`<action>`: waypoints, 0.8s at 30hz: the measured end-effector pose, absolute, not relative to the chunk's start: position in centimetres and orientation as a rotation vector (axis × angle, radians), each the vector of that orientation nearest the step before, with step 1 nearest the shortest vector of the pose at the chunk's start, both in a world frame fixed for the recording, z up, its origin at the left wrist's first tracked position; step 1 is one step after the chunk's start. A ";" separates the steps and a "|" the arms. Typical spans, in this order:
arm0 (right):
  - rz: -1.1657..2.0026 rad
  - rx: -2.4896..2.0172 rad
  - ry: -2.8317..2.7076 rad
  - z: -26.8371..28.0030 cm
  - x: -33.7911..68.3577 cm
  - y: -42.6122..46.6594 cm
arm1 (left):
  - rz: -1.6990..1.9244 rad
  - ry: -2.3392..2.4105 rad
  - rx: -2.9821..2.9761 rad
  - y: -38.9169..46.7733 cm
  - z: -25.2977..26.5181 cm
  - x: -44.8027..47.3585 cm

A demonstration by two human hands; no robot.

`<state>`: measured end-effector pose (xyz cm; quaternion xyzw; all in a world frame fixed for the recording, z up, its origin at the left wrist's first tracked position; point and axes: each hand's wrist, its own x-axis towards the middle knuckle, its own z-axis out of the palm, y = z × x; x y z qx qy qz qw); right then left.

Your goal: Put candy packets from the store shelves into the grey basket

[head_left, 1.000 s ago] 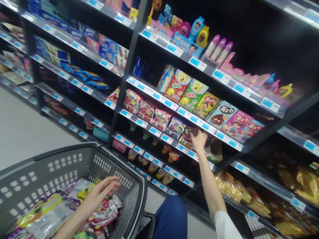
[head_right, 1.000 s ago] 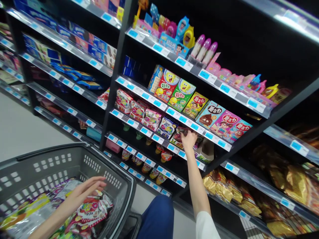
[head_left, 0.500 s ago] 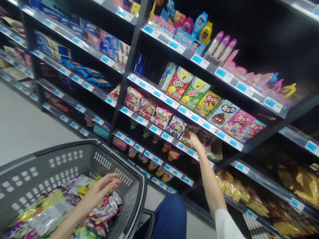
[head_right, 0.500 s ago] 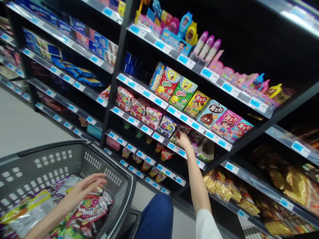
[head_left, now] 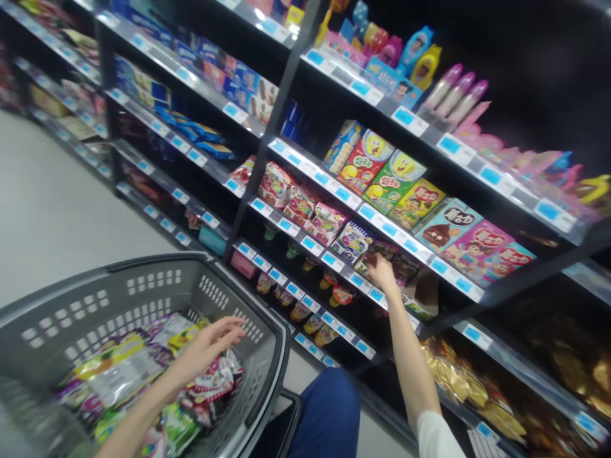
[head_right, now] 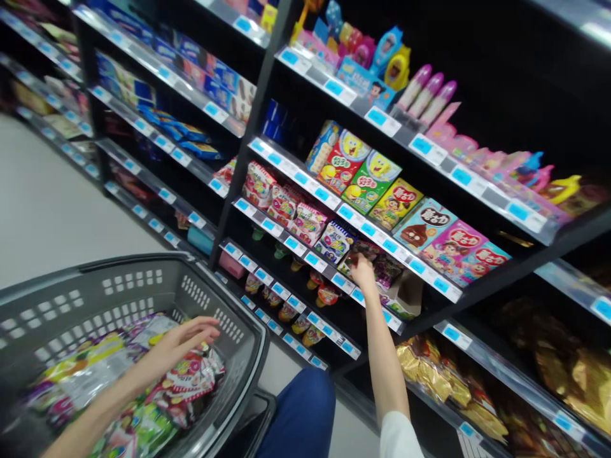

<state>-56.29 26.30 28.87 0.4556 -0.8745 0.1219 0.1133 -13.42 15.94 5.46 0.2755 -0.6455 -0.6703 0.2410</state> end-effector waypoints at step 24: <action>-1.221 3.119 -1.565 7.2 -22.6 26.1 | -0.897 -3.198 1.725 13.9 -2.7 -11.9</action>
